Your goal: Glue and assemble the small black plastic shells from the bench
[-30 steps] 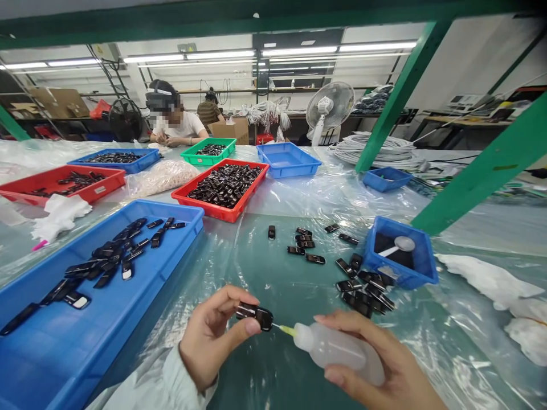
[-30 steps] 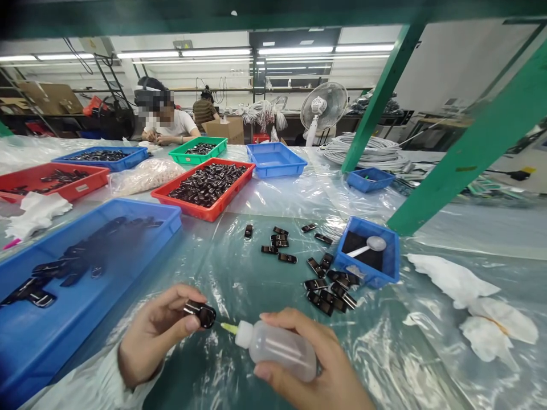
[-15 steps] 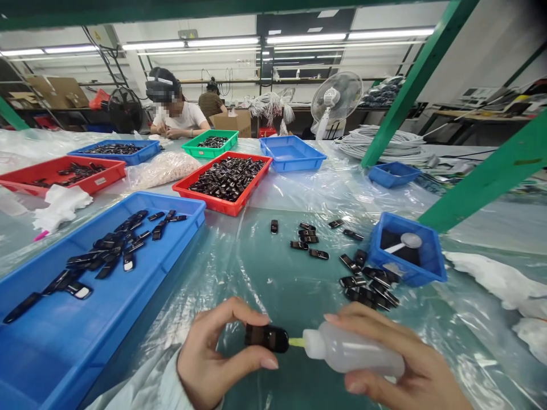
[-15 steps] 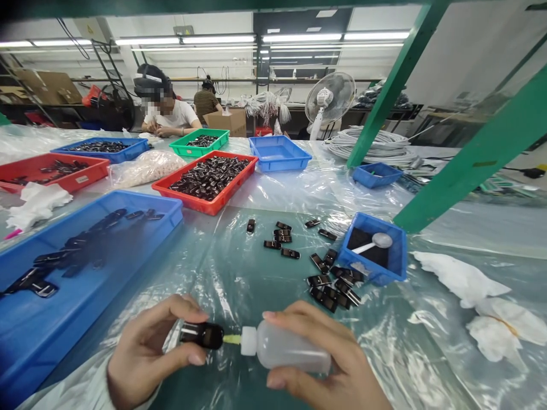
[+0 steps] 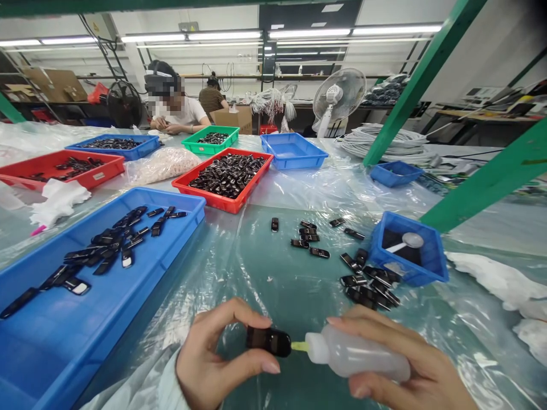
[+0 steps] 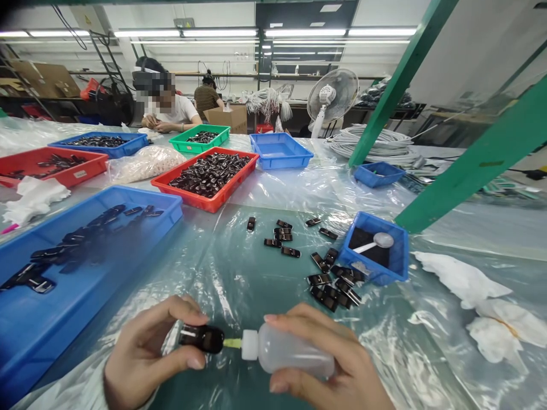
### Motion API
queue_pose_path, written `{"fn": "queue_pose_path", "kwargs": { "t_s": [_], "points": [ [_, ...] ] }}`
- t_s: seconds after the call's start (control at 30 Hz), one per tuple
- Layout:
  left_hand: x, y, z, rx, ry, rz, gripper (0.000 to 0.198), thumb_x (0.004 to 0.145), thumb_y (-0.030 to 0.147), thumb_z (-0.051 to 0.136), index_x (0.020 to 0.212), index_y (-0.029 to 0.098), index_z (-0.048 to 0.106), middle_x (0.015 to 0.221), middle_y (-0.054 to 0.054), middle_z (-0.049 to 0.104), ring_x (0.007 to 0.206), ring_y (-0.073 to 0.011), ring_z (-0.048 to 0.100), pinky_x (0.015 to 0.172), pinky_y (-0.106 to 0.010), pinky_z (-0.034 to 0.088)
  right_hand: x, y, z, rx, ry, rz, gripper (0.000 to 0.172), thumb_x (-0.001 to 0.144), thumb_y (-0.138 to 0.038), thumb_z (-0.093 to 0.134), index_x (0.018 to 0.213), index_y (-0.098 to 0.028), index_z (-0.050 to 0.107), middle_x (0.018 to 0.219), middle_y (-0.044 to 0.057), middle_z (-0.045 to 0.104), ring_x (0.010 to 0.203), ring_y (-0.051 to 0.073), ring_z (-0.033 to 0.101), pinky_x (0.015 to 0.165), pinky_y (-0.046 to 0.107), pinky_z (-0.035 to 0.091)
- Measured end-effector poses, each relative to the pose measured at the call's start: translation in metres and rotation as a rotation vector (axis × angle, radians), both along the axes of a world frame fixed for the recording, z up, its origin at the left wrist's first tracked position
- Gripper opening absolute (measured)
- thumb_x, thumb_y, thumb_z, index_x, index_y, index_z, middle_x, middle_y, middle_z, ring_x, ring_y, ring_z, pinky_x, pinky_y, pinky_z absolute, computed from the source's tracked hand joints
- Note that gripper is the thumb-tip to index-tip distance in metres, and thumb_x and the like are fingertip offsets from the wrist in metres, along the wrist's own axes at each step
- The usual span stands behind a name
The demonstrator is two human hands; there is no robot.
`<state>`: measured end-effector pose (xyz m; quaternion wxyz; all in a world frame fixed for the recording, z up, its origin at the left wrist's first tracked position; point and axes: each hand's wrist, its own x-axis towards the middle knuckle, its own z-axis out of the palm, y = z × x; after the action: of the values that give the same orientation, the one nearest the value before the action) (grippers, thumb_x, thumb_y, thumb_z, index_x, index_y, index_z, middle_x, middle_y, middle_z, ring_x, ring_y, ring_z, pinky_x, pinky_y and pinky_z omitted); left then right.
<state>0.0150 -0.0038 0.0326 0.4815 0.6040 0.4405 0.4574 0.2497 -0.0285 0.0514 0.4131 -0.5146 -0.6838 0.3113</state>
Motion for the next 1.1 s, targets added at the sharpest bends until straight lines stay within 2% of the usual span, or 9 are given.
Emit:
{"fn": "queue_pose_path", "kwargs": {
  "t_s": [0.3,0.47,0.53,0.63,0.7,0.87,1.1],
  "points": [
    [-0.0007,0.0017,-0.0007,-0.005,0.018,-0.061,0.024,0.067,0.045,0.076,0.081,0.027,0.070,0.064,0.002,0.063,0.063,-0.0135,0.056,0.063,-0.023,0.040,0.0000,0.0007,-0.0014,0.060,-0.049,-0.009,0.042,0.064,-0.035,0.080,0.099,-0.052,0.067,0.081,-0.006,0.069,0.066,0.015,0.068,0.050,0.017,0.054],
    [-0.0006,0.0025,-0.0007,0.085,0.072,-0.137,0.018,0.086,0.040,0.059,0.100,0.037,0.068,0.077,0.001,0.065,0.068,-0.0134,0.057,0.065,-0.023,0.041,0.0013,-0.0011,-0.0025,0.038,-0.051,-0.041,0.045,0.065,-0.028,0.078,0.101,-0.053,0.065,0.084,-0.007,0.068,0.060,0.012,0.066,0.045,0.013,0.051],
    [-0.0007,0.0028,-0.0003,0.093,0.059,-0.187,0.022,0.090,0.041,0.051,0.105,0.037,0.066,0.084,-0.001,0.063,0.075,-0.0147,0.057,0.068,-0.024,0.042,0.0005,-0.0016,-0.0033,0.046,-0.030,-0.061,0.045,0.065,-0.028,0.078,0.100,-0.053,0.066,0.082,-0.008,0.068,0.057,0.011,0.065,0.045,0.013,0.050],
    [-0.0013,0.0036,-0.0005,0.076,0.043,-0.239,0.024,0.093,0.041,0.046,0.109,0.036,0.064,0.091,-0.002,0.061,0.082,-0.0159,0.057,0.072,-0.025,0.042,-0.0022,-0.0013,-0.0056,0.055,0.032,-0.122,0.035,0.068,-0.034,0.075,0.097,-0.052,0.067,0.082,-0.007,0.068,0.057,0.011,0.065,0.046,0.013,0.050],
    [-0.0018,0.0040,-0.0013,0.084,0.046,-0.233,0.023,0.093,0.039,0.047,0.109,0.035,0.063,0.092,-0.002,0.062,0.083,-0.0161,0.056,0.073,-0.025,0.042,-0.0032,-0.0009,-0.0064,0.048,0.046,-0.148,0.033,0.069,-0.034,0.074,0.096,-0.051,0.068,0.082,-0.007,0.068,0.058,0.011,0.065,0.045,0.012,0.050],
    [-0.0024,0.0039,-0.0032,0.066,0.077,-0.173,0.019,0.091,0.035,0.052,0.105,0.031,0.063,0.093,-0.003,0.063,0.084,-0.0177,0.057,0.071,-0.026,0.042,0.0004,-0.0009,-0.0036,0.031,-0.020,-0.094,0.046,0.067,-0.022,0.075,0.099,-0.053,0.066,0.085,-0.008,0.069,0.059,0.011,0.066,0.047,0.012,0.052],
    [-0.0032,0.0028,-0.0046,0.092,0.114,-0.164,0.017,0.089,0.028,0.054,0.104,0.029,0.064,0.094,-0.002,0.064,0.084,-0.0176,0.058,0.075,-0.027,0.042,0.0025,-0.0013,-0.0036,-0.004,-0.019,-0.078,0.047,0.067,-0.023,0.076,0.100,-0.054,0.065,0.088,-0.008,0.070,0.062,0.012,0.067,0.046,0.014,0.054]
  ]
}}
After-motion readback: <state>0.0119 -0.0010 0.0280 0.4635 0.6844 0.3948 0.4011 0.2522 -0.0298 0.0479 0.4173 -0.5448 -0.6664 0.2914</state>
